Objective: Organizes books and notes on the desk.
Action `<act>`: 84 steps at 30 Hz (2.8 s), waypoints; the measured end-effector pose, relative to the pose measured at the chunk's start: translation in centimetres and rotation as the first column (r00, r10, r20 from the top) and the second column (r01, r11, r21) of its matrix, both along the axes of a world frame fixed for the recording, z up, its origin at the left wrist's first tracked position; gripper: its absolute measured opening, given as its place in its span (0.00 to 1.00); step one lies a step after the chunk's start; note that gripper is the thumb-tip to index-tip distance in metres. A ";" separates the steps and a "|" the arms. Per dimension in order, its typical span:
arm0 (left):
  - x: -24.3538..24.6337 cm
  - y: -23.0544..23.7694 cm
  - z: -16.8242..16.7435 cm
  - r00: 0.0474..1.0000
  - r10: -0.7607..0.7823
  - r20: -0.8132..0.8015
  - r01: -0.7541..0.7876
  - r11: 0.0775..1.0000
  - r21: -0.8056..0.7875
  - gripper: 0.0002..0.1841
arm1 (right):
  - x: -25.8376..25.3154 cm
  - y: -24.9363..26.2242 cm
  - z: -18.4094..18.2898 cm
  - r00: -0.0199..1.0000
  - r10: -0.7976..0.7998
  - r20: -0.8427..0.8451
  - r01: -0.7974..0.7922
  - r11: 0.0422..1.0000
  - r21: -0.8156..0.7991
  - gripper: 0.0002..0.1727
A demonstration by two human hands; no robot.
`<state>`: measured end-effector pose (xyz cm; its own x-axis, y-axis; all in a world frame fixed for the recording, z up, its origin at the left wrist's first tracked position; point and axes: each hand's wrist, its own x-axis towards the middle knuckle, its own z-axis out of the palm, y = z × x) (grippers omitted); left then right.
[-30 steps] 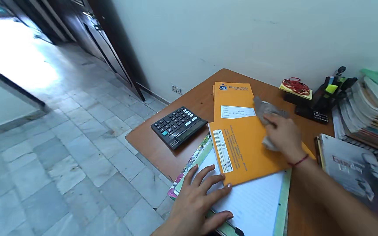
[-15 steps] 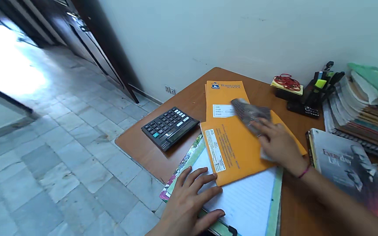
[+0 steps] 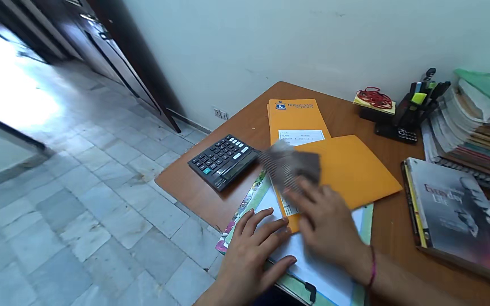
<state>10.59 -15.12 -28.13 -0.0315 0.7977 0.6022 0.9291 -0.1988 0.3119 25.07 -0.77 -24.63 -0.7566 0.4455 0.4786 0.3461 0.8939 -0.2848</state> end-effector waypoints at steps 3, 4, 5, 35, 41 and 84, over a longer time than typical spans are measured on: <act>0.1 -0.1 0.1 1.000 0.015 -0.020 -0.014 1.000 0.019 0.22 | -0.8 -1.5 0.4 0.982 0.186 0.025 -0.188 0.978 0.088 0.26; 0.0 -0.1 0.1 1.000 0.016 -0.022 -0.016 1.000 0.011 0.21 | -0.7 -1.0 0.4 0.979 0.203 0.025 -0.204 0.976 0.070 0.26; 0.0 -0.1 0.1 1.000 0.017 -0.021 -0.017 1.000 0.000 0.20 | -0.3 -0.3 0.3 0.980 0.198 0.017 -0.199 0.979 0.035 0.26; 1.3 6.3 7.5 0.577 -0.374 -0.726 0.160 0.923 -0.349 0.21 | 15.4 12.6 7.9 0.891 -0.428 0.150 0.447 0.773 -0.450 0.21; -0.8 8.0 12.6 0.766 -0.393 -0.508 0.272 0.915 -0.298 0.29 | 17.3 11.6 9.9 0.870 -0.492 0.025 0.442 0.759 -0.478 0.22; -2.7 3.5 3.5 0.980 -0.062 -0.191 0.020 0.976 -0.215 0.22 | -0.4 5.4 2.0 0.987 0.072 0.142 -0.055 0.991 -0.123 0.24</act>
